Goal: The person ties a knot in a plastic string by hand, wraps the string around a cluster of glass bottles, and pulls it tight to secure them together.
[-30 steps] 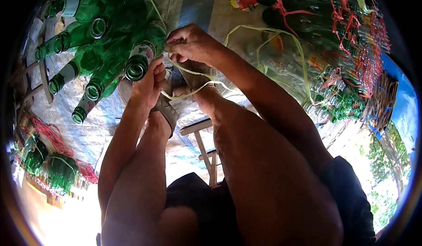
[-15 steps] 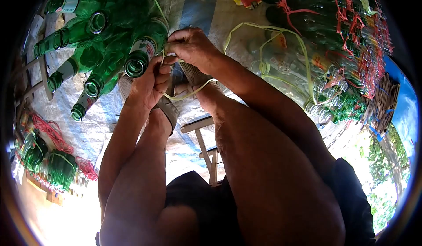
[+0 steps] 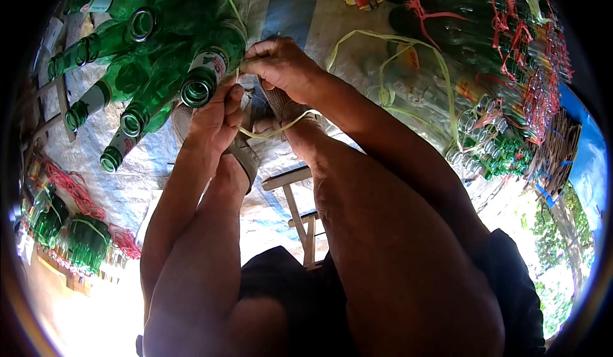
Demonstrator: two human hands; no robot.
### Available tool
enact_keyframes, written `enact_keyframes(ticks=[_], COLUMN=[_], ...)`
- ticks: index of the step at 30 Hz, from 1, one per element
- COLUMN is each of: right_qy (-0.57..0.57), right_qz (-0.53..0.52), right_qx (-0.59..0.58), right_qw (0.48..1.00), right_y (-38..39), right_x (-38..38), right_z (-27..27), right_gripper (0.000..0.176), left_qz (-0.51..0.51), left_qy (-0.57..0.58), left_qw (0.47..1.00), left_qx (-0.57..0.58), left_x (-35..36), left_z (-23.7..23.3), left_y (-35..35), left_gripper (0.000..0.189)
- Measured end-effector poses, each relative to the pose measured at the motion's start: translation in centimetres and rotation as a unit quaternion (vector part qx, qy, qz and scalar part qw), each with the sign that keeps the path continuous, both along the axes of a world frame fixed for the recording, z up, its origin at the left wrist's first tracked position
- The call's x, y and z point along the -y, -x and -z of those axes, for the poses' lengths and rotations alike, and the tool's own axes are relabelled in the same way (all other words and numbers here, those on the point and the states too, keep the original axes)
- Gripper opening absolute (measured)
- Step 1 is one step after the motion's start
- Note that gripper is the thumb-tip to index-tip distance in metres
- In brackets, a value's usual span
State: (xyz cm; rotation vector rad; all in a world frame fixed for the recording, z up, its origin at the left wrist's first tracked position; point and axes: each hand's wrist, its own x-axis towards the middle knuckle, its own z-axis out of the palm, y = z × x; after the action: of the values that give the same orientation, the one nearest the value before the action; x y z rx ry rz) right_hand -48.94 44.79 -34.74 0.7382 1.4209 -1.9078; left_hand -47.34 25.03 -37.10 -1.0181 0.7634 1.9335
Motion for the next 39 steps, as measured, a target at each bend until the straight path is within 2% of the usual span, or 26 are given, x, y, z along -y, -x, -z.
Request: enact_keyframes(ticks=[2,7,13,20,22,25,28,32,39], right_qy=[0.022,-0.004,-0.051,-0.063,-0.08,-0.092,-0.103,-0.094,-0.093], right_qz=[-0.011,-0.036,-0.09,-0.117,-0.126,-0.134,-0.14,-0.15,-0.129], right_qx=[-0.018,-0.017,-0.018,-0.02,-0.039,-0.052,-0.066,-0.057,-0.065], right_qw=[1.0,0.999,0.995,0.991,0.988,0.985,0.983,0.982,0.985], right_y=[-0.2,0.1,0.7,0.9,0.9,0.6,0.7,0.9,0.8], right_x=[-0.3,-0.2,-0.3,-0.6,-0.5,-0.4,-0.5,-0.8,-0.4], right_z=[0.4,-0.1,-0.8,-1.2,-1.2,-1.0,-0.6,-1.0,-1.2], right_gripper=[0.019,0.018,0.024,0.023,0.028,0.03,0.028,0.02,0.021], left_qz=[-0.008,-0.018,-0.025,-0.01,-0.007,0.03,0.155,0.17,0.182], left_qy=[0.019,0.048,0.093,0.136,0.145,0.217,0.348,0.361,0.392], left_qw=[1.0,0.998,0.994,0.984,0.979,0.941,0.832,0.817,0.761], left_qx=[-0.006,-0.033,-0.052,-0.113,-0.14,-0.258,-0.403,-0.416,-0.483], left_x=[-0.2,-0.6,-1.3,-1.7,-1.6,-1.3,-0.9,-1.4,-1.3], left_z=[-0.1,-1.0,-3.4,-3.9,-3.4,-1.9,-1.4,-2.8,-3.0], left_y=[-0.2,-0.5,-0.3,-0.6,-0.9,-1.5,-1.4,-1.1,-1.1], left_gripper=[0.014,0.015,0.013,0.008,0.006,0.004,0.004,0.007,0.012])
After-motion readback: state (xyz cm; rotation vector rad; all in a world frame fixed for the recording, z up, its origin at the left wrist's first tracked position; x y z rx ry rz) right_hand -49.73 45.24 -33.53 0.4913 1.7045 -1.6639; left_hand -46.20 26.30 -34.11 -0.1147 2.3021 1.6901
